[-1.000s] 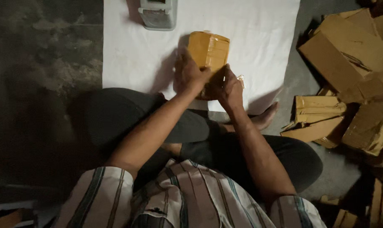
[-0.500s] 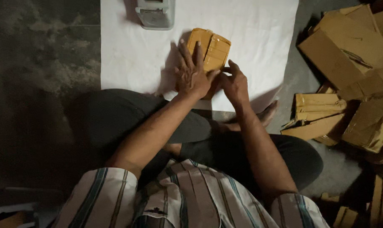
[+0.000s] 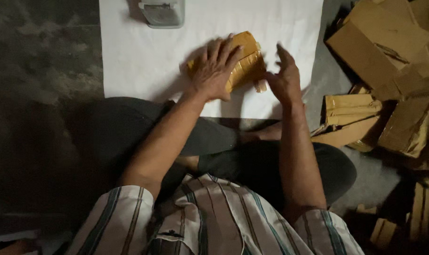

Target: The person sits on the floor and assembles small cardboard boxes by folding the flaps and securing them with packing tape. They repeatedly pick up flat cardboard pieces, fold them into box shapes, and use a tape dispenser to seal the seams.

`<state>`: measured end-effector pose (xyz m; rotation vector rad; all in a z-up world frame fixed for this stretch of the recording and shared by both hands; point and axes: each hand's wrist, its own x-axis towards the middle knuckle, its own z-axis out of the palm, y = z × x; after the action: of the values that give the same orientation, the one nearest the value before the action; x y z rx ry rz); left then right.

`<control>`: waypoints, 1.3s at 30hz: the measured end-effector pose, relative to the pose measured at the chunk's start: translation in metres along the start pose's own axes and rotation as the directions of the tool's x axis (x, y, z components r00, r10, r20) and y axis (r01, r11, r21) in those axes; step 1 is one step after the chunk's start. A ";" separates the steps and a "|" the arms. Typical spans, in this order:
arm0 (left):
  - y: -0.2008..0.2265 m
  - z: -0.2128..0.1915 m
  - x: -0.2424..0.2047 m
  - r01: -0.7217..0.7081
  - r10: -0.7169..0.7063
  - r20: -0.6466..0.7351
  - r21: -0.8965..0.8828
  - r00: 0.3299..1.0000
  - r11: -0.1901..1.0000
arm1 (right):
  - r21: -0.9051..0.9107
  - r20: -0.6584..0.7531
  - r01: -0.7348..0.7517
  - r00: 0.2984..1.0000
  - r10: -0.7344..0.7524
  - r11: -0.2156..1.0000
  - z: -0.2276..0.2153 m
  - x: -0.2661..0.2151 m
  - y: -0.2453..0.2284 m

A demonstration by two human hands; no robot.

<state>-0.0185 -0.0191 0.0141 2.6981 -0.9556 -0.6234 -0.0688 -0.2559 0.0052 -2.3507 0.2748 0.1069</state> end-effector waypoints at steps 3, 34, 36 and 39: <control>-0.006 0.002 0.003 -0.083 0.082 0.047 0.028 0.995 0.996 | -0.424 0.113 0.286 0.958 -0.263 0.860 0.003 -0.002 -0.023; -0.038 0.073 0.022 0.042 -0.434 -0.546 -0.588 0.716 0.808 | 0.579 -0.098 0.222 0.974 -0.203 0.785 0.065 0.005 0.018; -0.037 0.063 0.021 0.060 -0.384 -0.552 -0.514 0.740 0.856 | 0.240 -0.021 0.200 0.979 -0.201 0.950 0.054 0.005 0.005; -0.031 0.048 0.019 0.168 -0.368 -0.434 -0.432 0.822 0.886 | -0.090 0.061 0.148 0.988 -0.143 0.985 0.041 0.002 -0.009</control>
<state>-0.0102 -0.0098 -0.0450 2.4557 -0.2725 -0.0934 -0.0642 -0.2208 -0.0180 -2.4487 0.0718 0.1156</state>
